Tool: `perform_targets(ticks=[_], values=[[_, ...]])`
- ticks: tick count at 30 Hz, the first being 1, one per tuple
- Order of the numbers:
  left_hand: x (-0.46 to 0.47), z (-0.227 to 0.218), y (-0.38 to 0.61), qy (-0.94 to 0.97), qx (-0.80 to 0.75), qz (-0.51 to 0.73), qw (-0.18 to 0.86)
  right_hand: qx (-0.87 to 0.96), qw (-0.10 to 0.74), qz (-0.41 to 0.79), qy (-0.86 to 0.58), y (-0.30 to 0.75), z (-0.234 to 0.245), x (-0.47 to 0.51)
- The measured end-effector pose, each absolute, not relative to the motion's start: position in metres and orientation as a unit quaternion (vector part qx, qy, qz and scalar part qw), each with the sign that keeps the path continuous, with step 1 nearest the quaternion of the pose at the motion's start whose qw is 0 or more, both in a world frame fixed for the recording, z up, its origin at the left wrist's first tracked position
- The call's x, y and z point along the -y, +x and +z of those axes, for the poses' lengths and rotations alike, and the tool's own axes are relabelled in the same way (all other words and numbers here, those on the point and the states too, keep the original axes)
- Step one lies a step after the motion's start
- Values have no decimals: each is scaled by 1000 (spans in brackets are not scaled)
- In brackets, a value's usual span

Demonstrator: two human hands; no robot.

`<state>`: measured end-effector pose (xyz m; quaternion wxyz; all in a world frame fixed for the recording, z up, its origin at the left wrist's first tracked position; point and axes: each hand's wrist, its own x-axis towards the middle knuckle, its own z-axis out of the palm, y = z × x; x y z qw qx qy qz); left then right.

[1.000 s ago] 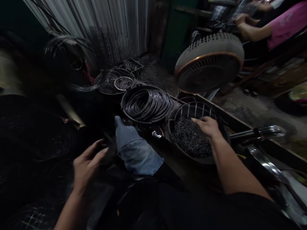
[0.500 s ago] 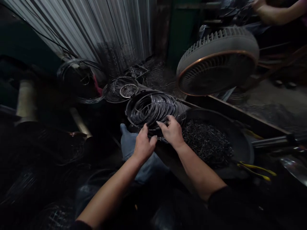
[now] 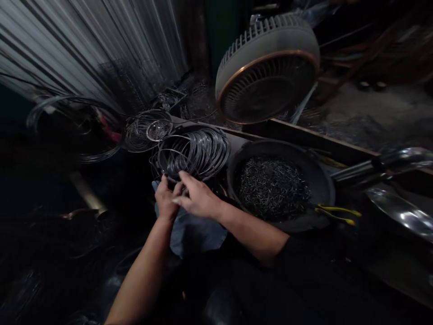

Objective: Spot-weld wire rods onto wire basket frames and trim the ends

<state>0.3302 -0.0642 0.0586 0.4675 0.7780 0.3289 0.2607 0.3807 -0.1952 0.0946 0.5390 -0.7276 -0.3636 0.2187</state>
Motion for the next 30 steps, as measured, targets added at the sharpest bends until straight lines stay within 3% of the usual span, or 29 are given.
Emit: perform_targets(ticks=[3,5,6,8,10,12,19,30], values=[[52,55,325,803,-322,257,431,413,593,251,-644,386,73,231],[46,53,318,762,-345,271,476,344,582,231,-700,413,45,264],[44,53,315,734,-358,282,504,268,541,183,-776,433,28,282],[41,55,308,686,-373,297,550,132,358,142,-914,479,-9,316],[40,60,304,650,-380,306,583,-2,183,200,-962,520,-44,343],[40,66,302,610,-397,316,609,-28,115,266,-957,548,-73,358],[37,69,295,498,-423,351,670,16,55,280,-958,556,-92,349],[33,70,274,428,-442,364,699,26,42,264,-963,552,-93,349]])
